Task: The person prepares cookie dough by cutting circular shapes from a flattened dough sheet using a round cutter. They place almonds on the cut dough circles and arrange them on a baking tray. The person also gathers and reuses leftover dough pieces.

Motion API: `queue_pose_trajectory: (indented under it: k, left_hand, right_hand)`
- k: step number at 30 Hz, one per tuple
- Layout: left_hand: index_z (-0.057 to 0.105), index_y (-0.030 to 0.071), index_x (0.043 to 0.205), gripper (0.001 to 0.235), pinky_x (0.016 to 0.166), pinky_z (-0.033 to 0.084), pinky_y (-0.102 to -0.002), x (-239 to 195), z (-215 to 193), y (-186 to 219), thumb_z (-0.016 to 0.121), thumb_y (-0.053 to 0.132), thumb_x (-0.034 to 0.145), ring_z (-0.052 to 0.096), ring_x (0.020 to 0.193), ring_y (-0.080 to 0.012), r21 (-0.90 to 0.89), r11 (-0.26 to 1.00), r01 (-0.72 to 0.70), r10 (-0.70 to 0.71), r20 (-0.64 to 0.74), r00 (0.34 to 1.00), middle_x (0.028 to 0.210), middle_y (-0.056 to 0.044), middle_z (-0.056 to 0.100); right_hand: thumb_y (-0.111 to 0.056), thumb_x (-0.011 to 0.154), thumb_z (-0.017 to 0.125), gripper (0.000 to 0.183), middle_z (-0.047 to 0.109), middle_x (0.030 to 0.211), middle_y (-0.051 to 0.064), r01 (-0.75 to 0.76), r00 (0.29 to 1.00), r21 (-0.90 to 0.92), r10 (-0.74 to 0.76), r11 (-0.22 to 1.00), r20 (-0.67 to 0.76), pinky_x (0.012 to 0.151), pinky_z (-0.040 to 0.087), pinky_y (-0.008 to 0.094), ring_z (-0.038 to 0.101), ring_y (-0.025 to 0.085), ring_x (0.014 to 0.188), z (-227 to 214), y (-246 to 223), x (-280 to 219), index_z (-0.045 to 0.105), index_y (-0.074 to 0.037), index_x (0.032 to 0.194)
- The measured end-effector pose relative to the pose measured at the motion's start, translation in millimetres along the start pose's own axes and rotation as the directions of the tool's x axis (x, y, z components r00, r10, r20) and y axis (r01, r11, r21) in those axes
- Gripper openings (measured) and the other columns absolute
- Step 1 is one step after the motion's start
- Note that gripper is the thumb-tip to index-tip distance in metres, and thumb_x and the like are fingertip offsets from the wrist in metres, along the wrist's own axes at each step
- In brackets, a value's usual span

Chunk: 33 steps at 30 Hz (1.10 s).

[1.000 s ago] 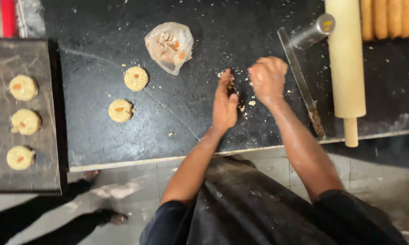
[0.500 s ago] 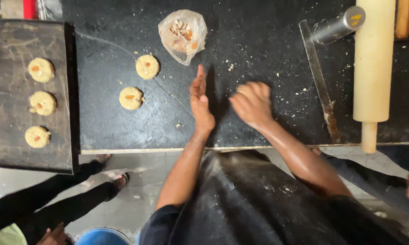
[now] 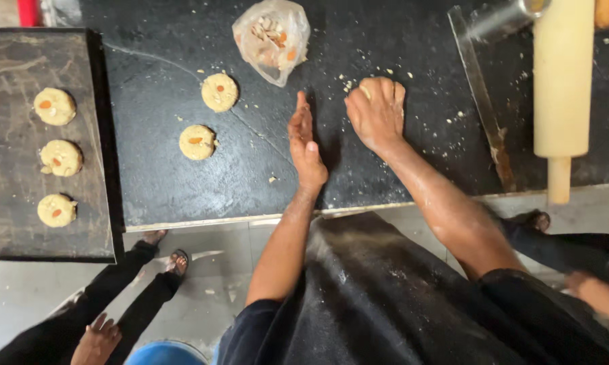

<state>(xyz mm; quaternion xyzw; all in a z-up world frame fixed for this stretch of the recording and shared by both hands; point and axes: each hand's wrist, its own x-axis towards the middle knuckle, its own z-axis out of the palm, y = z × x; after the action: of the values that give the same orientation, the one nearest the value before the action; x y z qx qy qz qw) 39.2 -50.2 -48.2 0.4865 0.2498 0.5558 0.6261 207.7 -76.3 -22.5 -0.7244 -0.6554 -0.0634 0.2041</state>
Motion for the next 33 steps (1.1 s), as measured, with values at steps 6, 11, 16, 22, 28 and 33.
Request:
queue_pose_trajectory:
  k: [6,11,16,22,28,33]
  left_hand:
    - [0.032,-0.003,0.154,0.066,0.137,0.016,-0.05,2.0,-4.3,-3.4,0.05,0.042,0.109,0.022,0.163,-0.0375,0.01,1.0,0.016,-0.017,0.03,0.999,0.172,-0.028,0.02]
    - [0.032,-0.003,0.154,0.06,0.137,0.018,-0.05,2.4,-5.6,-1.5,0.049,0.035,0.11,0.023,0.163,-0.0372,-0.02,1.0,0.005,-0.004,0.036,0.999,0.171,-0.028,0.022]
    - [0.032,-0.004,0.152,0.059,0.136,0.018,-0.049,-1.1,-6.6,0.9,0.051,0.032,0.11,0.024,0.162,-0.0374,-0.023,0.999,0.049,-0.048,0.031,0.998,0.171,-0.028,0.022]
    - [0.031,-0.007,0.154,0.061,0.136,0.018,-0.048,3.6,-9.1,-0.3,0.05,0.03,0.11,0.025,0.161,-0.0367,-0.024,0.999,0.04,-0.039,0.045,0.998,0.171,-0.027,0.023]
    - [0.031,-0.006,0.153,0.057,0.136,0.018,-0.048,0.8,-9.0,-3.2,0.051,0.026,0.109,0.025,0.162,-0.0348,-0.037,0.999,0.028,-0.027,0.039,0.999,0.172,-0.026,0.023]
    - [0.031,-0.007,0.153,0.056,0.135,0.018,-0.048,5.1,-7.5,-2.2,0.049,0.02,0.107,0.025,0.161,-0.0348,-0.025,0.997,0.067,-0.065,0.05,0.997,0.172,-0.027,0.022]
  right_hand:
    - [-0.039,0.107,0.062,0.06,0.053,0.14,0.022,-0.414,0.887,0.091,0.38,0.906,0.263,0.1,0.035,0.061,0.05,0.044,0.123,-62.5,-22.6,-30.3,0.05,-0.004,0.154]
    - [-0.057,0.095,0.067,0.067,0.055,0.146,0.019,0.061,0.991,0.048,-0.066,0.997,0.116,0.111,0.041,0.056,0.048,0.038,0.14,-91.8,2.9,-24.1,0.055,-0.011,0.144]
    - [-0.044,0.074,0.083,0.053,0.066,0.125,0.011,0.399,0.897,0.233,-0.43,0.887,0.1,0.095,0.045,0.052,0.057,0.032,0.114,-43.7,14.0,-21.6,0.074,-0.018,0.119]
    - [-0.012,0.089,0.082,0.014,0.067,0.106,0.008,0.039,0.998,0.294,-0.025,0.955,-0.051,0.091,0.052,0.043,0.061,0.031,0.101,-15.9,24.4,-11.6,0.072,-0.011,0.098]
    - [-0.02,0.095,0.075,0.047,0.048,0.146,0.022,-0.176,0.984,-0.02,0.177,0.984,0.037,0.109,0.033,0.061,0.038,0.047,0.136,-15.9,3.0,-35.5,0.06,-0.004,0.137]
    - [-0.019,0.102,0.046,0.08,-0.008,0.171,0.034,-0.348,0.801,-0.021,0.309,0.937,0.512,0.117,-0.001,0.078,-0.013,0.055,0.155,-53.7,28.6,13.3,0.005,-0.003,0.168]
